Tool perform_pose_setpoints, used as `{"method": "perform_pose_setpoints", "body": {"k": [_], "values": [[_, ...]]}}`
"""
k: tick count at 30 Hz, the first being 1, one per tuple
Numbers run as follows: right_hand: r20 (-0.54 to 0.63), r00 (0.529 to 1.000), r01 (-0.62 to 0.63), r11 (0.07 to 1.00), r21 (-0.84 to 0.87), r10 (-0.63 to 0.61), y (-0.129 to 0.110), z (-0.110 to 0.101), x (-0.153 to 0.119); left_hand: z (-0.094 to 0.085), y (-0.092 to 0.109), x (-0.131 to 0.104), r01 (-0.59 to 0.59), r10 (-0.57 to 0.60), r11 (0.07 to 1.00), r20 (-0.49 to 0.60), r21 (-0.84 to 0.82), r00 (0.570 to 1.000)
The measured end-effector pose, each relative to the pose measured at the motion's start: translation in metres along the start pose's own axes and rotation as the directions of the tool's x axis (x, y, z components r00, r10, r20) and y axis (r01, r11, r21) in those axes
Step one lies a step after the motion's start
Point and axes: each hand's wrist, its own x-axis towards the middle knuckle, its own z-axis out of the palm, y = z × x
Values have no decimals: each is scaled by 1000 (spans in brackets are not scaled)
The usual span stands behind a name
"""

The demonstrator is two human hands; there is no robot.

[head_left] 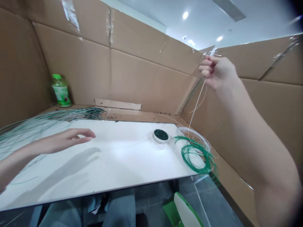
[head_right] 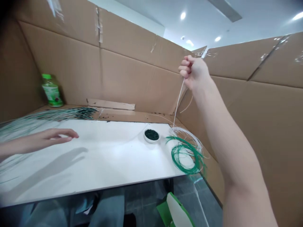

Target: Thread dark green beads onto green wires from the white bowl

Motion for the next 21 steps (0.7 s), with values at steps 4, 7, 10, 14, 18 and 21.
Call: {"method": "perform_pose_setpoints", "body": {"k": [4, 7, 10, 14, 18, 21], "values": [[403, 902, -98, 982, -161, 156, 41, 64, -78, 13, 5, -19, 19, -10, 981, 50, -192, 999], [616, 739, -87, 946, -313, 272, 79, 100, -134, 29, 6, -23, 66, -22, 947, 143, -315, 990], [793, 568, 140, 923, -358, 221, 119, 119, -182, 40, 7, -30, 98, -18, 880, 172, -465, 985], [778, 596, 238, 882, -407, 198, 157, 122, -225, 32, 3, -44, 87, -184, 754, -83, -651, 979], [723, 646, 150, 888, -435, 245, 175, 124, -247, 8, -7, -53, 158, -342, 739, -163, -654, 925], [733, 653, 149, 918, -367, 187, 186, 131, -255, 0, -14, -54, 230, -414, 785, -210, -575, 886]]}}
